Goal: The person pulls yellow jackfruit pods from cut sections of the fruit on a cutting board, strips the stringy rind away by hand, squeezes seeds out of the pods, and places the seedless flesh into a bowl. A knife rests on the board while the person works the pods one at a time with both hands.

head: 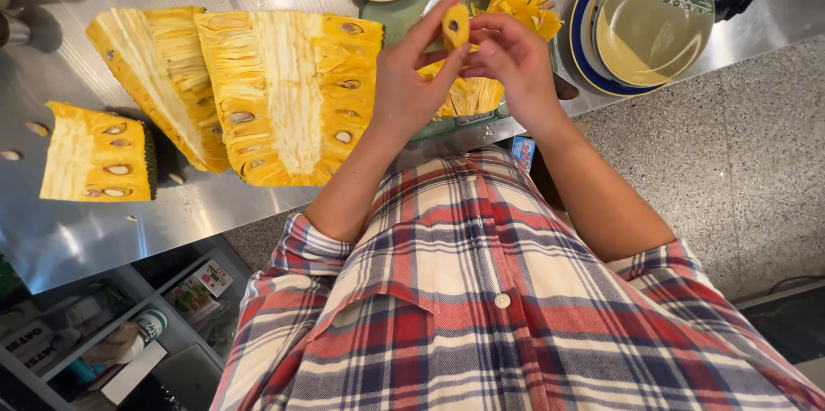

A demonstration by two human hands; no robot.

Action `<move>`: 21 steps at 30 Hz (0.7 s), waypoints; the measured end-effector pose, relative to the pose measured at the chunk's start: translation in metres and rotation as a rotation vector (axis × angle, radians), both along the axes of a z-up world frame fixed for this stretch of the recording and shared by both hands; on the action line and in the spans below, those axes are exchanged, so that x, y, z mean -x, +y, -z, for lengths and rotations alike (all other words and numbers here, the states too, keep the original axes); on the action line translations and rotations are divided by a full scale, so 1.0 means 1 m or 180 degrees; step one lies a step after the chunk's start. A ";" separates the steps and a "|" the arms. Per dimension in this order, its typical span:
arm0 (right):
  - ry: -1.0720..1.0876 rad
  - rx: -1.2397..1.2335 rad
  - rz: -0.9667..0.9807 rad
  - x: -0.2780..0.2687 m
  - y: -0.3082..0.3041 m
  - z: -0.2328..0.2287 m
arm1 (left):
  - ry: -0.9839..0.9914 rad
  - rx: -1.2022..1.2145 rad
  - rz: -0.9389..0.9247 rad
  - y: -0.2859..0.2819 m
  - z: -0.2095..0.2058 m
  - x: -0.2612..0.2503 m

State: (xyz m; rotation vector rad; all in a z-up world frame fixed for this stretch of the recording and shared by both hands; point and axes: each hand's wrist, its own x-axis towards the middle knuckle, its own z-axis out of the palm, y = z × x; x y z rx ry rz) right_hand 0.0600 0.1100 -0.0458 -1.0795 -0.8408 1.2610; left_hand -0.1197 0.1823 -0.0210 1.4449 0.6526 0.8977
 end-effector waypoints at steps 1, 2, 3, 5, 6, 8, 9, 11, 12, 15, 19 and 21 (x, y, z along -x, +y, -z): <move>-0.0005 0.0003 0.0015 -0.001 0.002 -0.007 | -0.0005 0.0003 0.0015 0.001 -0.003 0.000; 0.0054 0.0095 -0.0102 -0.002 0.003 -0.015 | 0.0245 -0.0560 0.0051 0.001 -0.006 0.000; 0.0113 0.0188 -0.0217 -0.004 0.004 -0.022 | 0.0495 -0.1123 0.0091 0.001 -0.008 0.000; 0.0076 0.0229 -0.0227 -0.007 0.003 -0.015 | 0.0653 -0.1167 0.0134 -0.001 -0.010 -0.002; 0.0041 0.0251 -0.0254 -0.008 0.005 -0.011 | 0.0817 -0.1227 0.0159 0.000 -0.011 -0.003; 0.0182 0.0303 -0.0225 -0.008 0.006 -0.012 | 0.0659 -0.1276 0.0002 0.001 -0.009 -0.004; 0.0324 0.0359 -0.0190 -0.007 0.007 -0.012 | 0.0497 -0.1323 -0.0145 0.002 -0.008 -0.005; 0.0469 0.0335 -0.0198 -0.007 0.010 -0.012 | 0.0596 -0.1360 -0.0192 0.003 -0.003 -0.005; 0.0610 0.0313 -0.0184 -0.006 0.010 -0.012 | 0.0686 -0.1395 -0.0219 0.003 0.000 -0.005; 0.0594 0.0255 -0.0158 -0.006 0.013 -0.019 | 0.0515 -0.1419 -0.0173 0.006 -0.018 -0.007; 0.0677 0.0276 -0.0227 -0.007 0.018 -0.018 | 0.0746 -0.2124 -0.0288 0.005 -0.017 -0.010; 0.0828 0.0294 -0.0272 -0.008 0.020 -0.018 | 0.1264 -0.2257 -0.0425 0.005 -0.007 -0.010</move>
